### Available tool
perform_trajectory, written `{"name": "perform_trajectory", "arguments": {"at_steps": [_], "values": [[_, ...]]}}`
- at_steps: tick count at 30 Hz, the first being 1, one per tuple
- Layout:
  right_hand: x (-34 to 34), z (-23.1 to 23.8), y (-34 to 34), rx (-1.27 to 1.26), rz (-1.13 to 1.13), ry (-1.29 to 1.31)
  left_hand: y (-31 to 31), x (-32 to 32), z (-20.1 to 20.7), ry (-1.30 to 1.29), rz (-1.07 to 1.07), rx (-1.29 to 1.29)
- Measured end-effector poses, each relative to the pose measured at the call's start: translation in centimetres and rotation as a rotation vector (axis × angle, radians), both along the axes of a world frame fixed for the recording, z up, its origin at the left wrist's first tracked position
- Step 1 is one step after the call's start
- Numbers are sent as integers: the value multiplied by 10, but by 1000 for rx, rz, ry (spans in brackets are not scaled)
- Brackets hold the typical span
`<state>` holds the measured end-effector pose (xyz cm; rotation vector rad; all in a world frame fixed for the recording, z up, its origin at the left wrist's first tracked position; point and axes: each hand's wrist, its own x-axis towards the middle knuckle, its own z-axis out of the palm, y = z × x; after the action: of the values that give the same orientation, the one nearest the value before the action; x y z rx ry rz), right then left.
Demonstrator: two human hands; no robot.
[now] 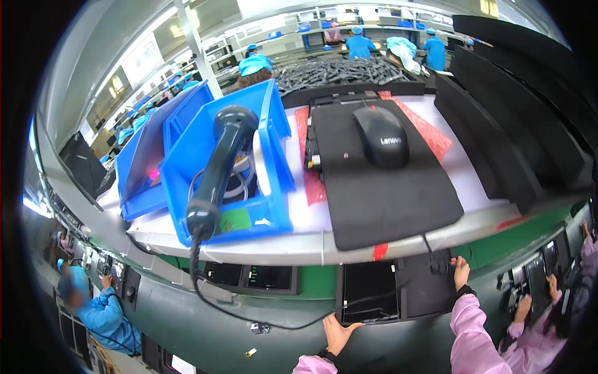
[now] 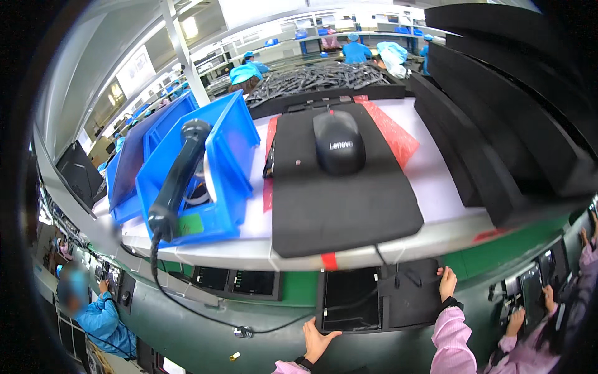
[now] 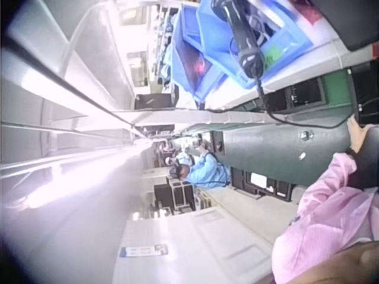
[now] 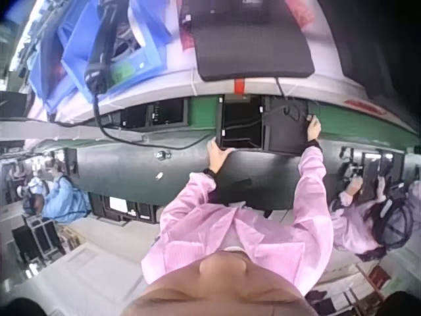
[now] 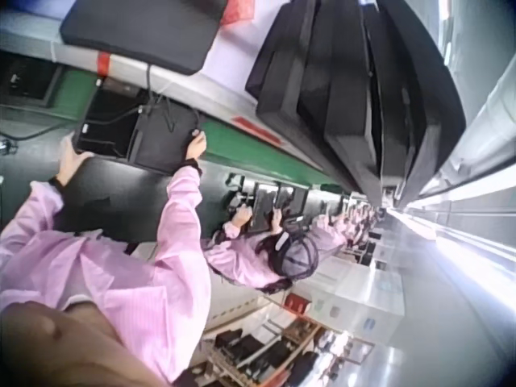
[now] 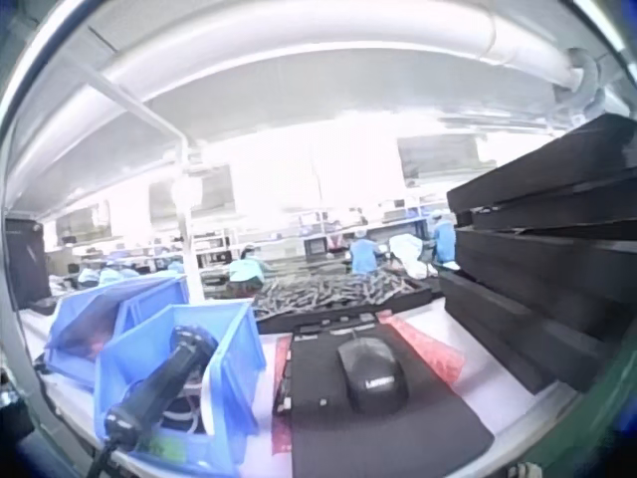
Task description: Checking the functionality and screens of tablet devices on an assembly line.
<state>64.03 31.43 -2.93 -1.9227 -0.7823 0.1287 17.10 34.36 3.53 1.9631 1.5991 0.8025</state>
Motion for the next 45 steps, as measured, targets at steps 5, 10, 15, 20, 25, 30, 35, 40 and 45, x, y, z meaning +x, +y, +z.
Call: {"name": "perform_trajectory", "arguments": {"at_steps": [5,10,15,20,25,30,35,40,45], "values": [[75,-83,81,-341,-71,-322,68,72,-4,41,285,-51],[-13,-69,80,-285,-154,-256,106,55,32,-6,263,-26],[-206,57,72,248,476,615,101,-85,88,-362,75,-11],[-350,102,73,67,629,810,82,-287,131,-199,77,-415],[-434,81,114,-1,696,708,140,-478,106,-270,366,-411],[-516,53,182,39,497,499,273,-594,-3,-94,373,-114],[-574,30,224,25,358,573,377,-634,-127,-284,78,-32],[-596,37,221,83,430,706,414,-636,-157,-285,239,-264],[-595,52,222,56,530,838,420,-629,-114,-443,234,-434]]}}
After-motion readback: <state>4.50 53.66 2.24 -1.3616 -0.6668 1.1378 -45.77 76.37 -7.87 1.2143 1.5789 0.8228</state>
